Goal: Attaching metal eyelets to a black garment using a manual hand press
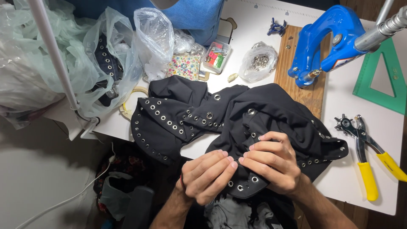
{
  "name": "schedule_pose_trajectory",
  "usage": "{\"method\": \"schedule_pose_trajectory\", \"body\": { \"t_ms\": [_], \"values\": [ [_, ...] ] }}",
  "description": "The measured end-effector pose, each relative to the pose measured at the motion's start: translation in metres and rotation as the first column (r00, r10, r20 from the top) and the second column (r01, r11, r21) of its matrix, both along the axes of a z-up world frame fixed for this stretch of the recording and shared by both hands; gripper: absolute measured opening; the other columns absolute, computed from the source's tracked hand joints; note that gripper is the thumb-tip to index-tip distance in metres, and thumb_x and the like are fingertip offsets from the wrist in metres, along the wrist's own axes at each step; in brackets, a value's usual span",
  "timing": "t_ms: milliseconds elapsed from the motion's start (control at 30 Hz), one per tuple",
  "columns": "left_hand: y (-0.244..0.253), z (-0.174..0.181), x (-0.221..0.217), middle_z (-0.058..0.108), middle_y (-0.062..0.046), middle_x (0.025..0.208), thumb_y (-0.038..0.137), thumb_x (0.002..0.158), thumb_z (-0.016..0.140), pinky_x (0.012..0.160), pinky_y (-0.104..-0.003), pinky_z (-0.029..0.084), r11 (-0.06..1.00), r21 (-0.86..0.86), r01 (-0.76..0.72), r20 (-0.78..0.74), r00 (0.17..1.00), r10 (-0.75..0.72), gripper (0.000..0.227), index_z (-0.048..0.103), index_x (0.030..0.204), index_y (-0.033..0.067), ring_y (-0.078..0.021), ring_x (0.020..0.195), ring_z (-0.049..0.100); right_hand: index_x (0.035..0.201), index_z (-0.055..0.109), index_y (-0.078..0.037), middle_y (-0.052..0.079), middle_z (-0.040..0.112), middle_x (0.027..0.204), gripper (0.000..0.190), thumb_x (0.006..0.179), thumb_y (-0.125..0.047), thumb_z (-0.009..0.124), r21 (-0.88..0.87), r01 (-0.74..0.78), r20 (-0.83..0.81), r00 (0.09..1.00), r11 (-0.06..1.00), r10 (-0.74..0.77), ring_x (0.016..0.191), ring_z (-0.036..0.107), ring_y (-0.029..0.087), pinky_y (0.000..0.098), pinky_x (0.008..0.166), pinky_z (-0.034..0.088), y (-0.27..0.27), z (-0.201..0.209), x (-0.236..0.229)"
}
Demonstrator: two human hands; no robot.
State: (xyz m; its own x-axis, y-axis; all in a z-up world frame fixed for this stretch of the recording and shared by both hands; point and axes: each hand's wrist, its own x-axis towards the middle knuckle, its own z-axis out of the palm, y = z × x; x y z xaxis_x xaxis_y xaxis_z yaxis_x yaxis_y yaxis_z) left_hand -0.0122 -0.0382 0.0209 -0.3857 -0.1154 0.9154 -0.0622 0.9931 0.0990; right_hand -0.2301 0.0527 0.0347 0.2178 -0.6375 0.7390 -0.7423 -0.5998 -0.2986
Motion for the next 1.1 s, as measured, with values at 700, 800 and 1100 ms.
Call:
{"method": "schedule_pose_trajectory", "body": {
  "t_ms": [700,800,1100],
  "values": [
    [0.006,-0.013,-0.010,0.085,-0.008,0.100,-0.002,0.114,0.065,0.094,-0.037,0.078,0.994,0.109,-0.019,-0.005,1.000,0.020,0.020,0.084,0.106,-0.0006,-0.0255,0.094,0.083,0.103,0.087,-0.007,0.003,0.083,0.104,0.029,0.114,-0.015,0.062,0.042,0.034,0.069,0.997,0.999,-0.037,0.097,0.075,0.022,0.0450,0.095,0.061,0.002,0.006,-0.003],
    [0.007,-0.016,-0.011,0.079,-0.007,0.097,0.000,0.112,0.070,0.092,-0.039,0.079,0.992,0.119,-0.047,0.016,0.999,0.045,0.015,0.080,0.101,0.0021,-0.0256,0.100,0.076,0.103,0.088,-0.006,0.003,0.083,0.103,0.028,0.113,-0.014,0.063,0.057,0.038,0.093,0.995,0.998,-0.043,0.097,0.076,0.022,0.0450,0.095,0.061,0.002,0.007,-0.001],
    [0.005,-0.011,-0.009,0.085,-0.020,0.116,-0.002,0.117,0.062,0.101,-0.041,0.077,0.973,0.221,0.074,0.052,0.995,-0.087,0.021,0.079,0.105,-0.0063,-0.0376,0.113,0.085,0.104,0.087,-0.009,0.002,0.082,0.104,0.030,0.115,-0.017,0.060,0.070,0.014,0.104,0.994,0.997,-0.022,0.096,0.075,0.023,0.0470,0.097,0.060,0.002,0.002,-0.003]
  ]
}}
